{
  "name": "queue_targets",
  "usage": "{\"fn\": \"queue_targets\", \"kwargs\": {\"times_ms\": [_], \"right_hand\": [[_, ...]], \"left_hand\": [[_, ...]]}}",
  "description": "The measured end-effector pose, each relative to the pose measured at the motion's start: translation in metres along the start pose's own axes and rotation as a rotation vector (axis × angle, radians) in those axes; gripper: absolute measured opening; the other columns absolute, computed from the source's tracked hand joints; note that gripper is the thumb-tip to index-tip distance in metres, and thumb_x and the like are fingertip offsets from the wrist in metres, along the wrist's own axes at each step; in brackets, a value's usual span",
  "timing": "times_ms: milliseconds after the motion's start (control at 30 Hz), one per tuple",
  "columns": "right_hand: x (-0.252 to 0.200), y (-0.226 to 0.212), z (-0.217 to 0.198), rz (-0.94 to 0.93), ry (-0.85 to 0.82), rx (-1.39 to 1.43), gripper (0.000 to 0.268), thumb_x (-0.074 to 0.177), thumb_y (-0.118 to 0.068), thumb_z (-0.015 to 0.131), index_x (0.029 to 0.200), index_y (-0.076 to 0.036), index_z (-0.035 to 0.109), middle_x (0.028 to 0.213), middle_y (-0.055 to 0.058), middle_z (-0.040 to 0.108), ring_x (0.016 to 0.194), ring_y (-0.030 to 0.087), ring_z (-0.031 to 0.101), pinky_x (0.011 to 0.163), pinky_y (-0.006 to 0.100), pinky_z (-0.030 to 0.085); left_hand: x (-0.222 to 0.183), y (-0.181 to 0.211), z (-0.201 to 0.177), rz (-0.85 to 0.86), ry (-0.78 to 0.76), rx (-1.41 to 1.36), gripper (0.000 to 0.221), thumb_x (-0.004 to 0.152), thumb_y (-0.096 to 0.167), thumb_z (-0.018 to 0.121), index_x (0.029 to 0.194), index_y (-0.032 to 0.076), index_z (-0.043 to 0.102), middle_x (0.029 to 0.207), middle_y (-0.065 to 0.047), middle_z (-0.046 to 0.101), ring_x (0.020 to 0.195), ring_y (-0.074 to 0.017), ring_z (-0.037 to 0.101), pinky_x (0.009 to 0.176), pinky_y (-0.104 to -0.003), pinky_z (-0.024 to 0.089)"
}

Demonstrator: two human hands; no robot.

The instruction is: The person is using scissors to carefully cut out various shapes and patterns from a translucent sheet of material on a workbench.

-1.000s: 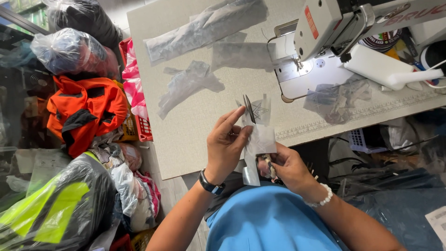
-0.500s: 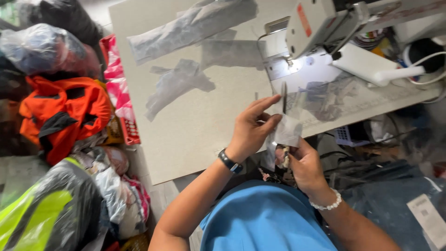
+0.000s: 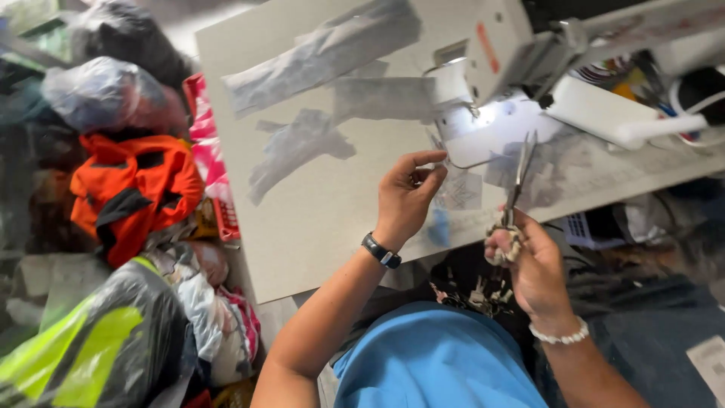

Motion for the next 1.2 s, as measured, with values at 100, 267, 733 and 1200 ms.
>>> {"fn": "queue_targets", "kwargs": {"times_ms": [100, 267, 733, 1200], "right_hand": [[-0.004, -0.012, 0.014, -0.023, -0.185, -0.085, 0.053, 0.091, -0.011, 0.071, 0.141, 0.002, 0.058, 0.085, 0.019, 0.070, 0.075, 0.023, 0.070, 0.064, 0.030, 0.055], [-0.003, -0.025, 0.026, -0.009, -0.449, -0.209, 0.071, 0.072, -0.006, 0.085, 0.138, 0.007, 0.060, 0.082, 0.024, 0.075, 0.080, 0.029, 0.076, 0.069, 0.036, 0.059], [-0.004, -0.058, 0.072, 0.132, -0.739, -0.541, 0.074, 0.066, -0.014, 0.093, 0.136, -0.004, 0.069, 0.077, 0.014, 0.077, 0.069, 0.020, 0.067, 0.061, 0.032, 0.053], [0.002, -0.021, 0.058, 0.032, -0.591, -0.285, 0.066, 0.079, -0.008, 0.080, 0.140, 0.007, 0.058, 0.079, 0.019, 0.074, 0.069, 0.022, 0.075, 0.056, 0.029, 0.054]], "left_hand": [[-0.007, 0.024, -0.032, 0.054, -0.057, 0.034, 0.026, 0.094, 0.008, 0.073, 0.118, 0.016, 0.076, 0.116, -0.003, 0.073, 0.078, -0.0040, 0.062, 0.063, -0.019, 0.055], [-0.028, 0.081, -0.065, 0.076, -0.289, 0.086, 0.040, 0.087, -0.002, 0.071, 0.124, 0.013, 0.074, 0.120, -0.008, 0.073, 0.075, -0.0040, 0.050, 0.063, -0.020, 0.049], [-0.057, 0.130, -0.078, 0.063, -0.631, 0.285, 0.043, 0.082, -0.005, 0.063, 0.121, 0.009, 0.074, 0.117, -0.015, 0.074, 0.077, -0.0133, 0.062, 0.062, -0.025, 0.050], [-0.015, 0.053, -0.173, 0.119, 0.201, 0.075, 0.042, 0.094, 0.002, 0.073, 0.134, 0.011, 0.066, 0.131, -0.010, 0.069, 0.094, -0.0134, 0.072, 0.077, -0.026, 0.065]]}}
Point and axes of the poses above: each hand's wrist, its own x-axis towards the middle knuckle, its own z-axis out of the palm, y = z × x, the point moved 6 cm from there along x, towards the middle knuckle
